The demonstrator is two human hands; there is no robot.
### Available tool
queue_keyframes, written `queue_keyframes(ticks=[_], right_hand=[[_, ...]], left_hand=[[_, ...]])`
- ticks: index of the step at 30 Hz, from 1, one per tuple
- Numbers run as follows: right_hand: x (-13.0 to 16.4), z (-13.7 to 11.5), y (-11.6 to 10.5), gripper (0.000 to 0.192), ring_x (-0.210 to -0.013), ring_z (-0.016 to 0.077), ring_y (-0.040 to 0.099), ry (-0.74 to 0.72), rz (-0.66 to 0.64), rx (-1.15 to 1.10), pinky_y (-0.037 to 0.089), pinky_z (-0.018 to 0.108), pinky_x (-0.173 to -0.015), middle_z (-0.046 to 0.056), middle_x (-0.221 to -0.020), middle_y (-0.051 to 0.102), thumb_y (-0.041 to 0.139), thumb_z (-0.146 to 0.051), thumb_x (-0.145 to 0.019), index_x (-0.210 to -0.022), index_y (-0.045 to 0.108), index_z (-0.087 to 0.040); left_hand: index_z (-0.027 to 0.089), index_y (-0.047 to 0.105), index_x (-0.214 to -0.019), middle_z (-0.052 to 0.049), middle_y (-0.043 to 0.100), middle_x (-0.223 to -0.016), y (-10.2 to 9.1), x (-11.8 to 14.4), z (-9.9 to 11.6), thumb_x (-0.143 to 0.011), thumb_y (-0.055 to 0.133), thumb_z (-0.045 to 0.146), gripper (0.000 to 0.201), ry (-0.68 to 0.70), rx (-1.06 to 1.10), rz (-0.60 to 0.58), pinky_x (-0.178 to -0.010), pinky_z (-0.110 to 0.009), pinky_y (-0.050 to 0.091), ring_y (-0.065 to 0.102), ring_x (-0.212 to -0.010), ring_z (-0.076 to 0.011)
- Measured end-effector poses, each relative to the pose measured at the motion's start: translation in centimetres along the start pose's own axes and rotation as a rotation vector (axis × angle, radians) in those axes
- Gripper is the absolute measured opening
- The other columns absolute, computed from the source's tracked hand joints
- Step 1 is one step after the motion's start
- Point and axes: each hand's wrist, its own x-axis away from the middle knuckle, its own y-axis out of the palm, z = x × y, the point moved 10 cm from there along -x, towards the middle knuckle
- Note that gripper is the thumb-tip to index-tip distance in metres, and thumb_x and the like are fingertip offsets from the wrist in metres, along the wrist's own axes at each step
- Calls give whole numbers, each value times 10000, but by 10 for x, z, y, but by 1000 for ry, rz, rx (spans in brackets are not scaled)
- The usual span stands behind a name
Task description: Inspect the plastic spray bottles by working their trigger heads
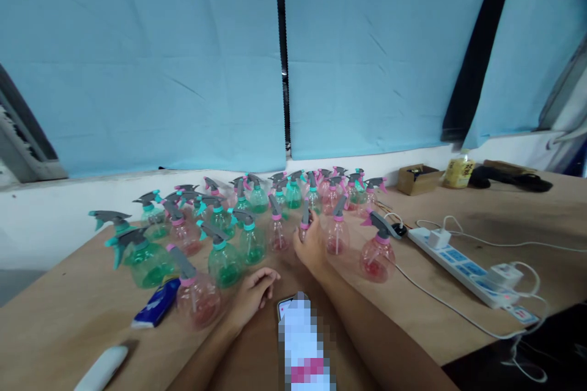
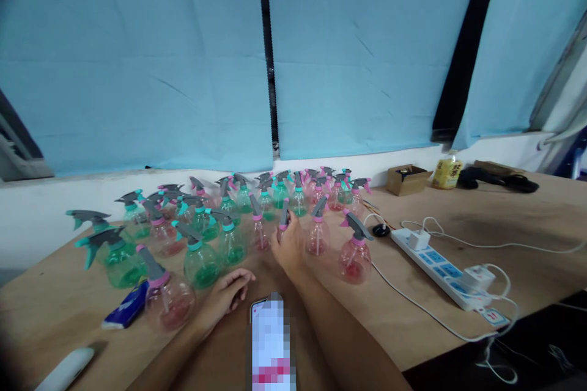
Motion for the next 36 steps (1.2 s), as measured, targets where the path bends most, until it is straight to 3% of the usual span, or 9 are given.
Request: queue_keyframes(ticks=[5,10,16,19,25,36], right_hand=[[-3,15,5,569,-1175,330,503,-68,56,111,410,514,-986,218,-1240,524,473,-391,-932,-1400,339,-96],[-4,24,12,583,-1185,333,455,-78,25,149,380,539,-992,227,-1255,462,441,-482,-944,-1374,353,-97],[-2,19,14,528,-1157,342,449,-54,-2,210,381,545,-974,206,-1222,460,441,-376,-926,-1368,361,-99],[0,21,14,600,-1166,356,444,-20,-15,212,373,555,-984,197,-1221,457,520,-299,-837,-1379,356,-103],[4,29,21,759,-1285,333,409,-39,-55,41,340,514,-1086,212,-1318,439,562,-202,-751,-1439,267,-82],[3,45,34,648,-1377,271,403,11,-154,-197,332,469,-1138,165,-1461,433,479,-211,-876,-1483,260,-156]], left_hand=[[183,637,-869,65,486,-554,2,-1,-2,-787,548,584,418,-7,10,-16,-421,-197,219,370,-417,-77],[180,641,-865,63,485,-555,2,-2,-2,-792,557,588,422,19,19,-25,-431,-194,238,378,-436,-77],[185,640,-868,60,496,-552,2,-3,-5,-799,554,572,403,23,22,-31,-426,-195,234,376,-424,-77],[183,633,-885,66,495,-546,3,-5,-7,-796,555,558,393,28,26,-42,-424,-196,224,346,-406,-69],[182,628,-883,66,498,-544,4,-4,-5,-790,565,541,376,27,20,-45,-431,-196,229,354,-418,-74],[178,630,-871,66,498,-547,5,-3,-4,-779,567,569,406,23,11,-48,-426,-197,242,356,-422,-73]])
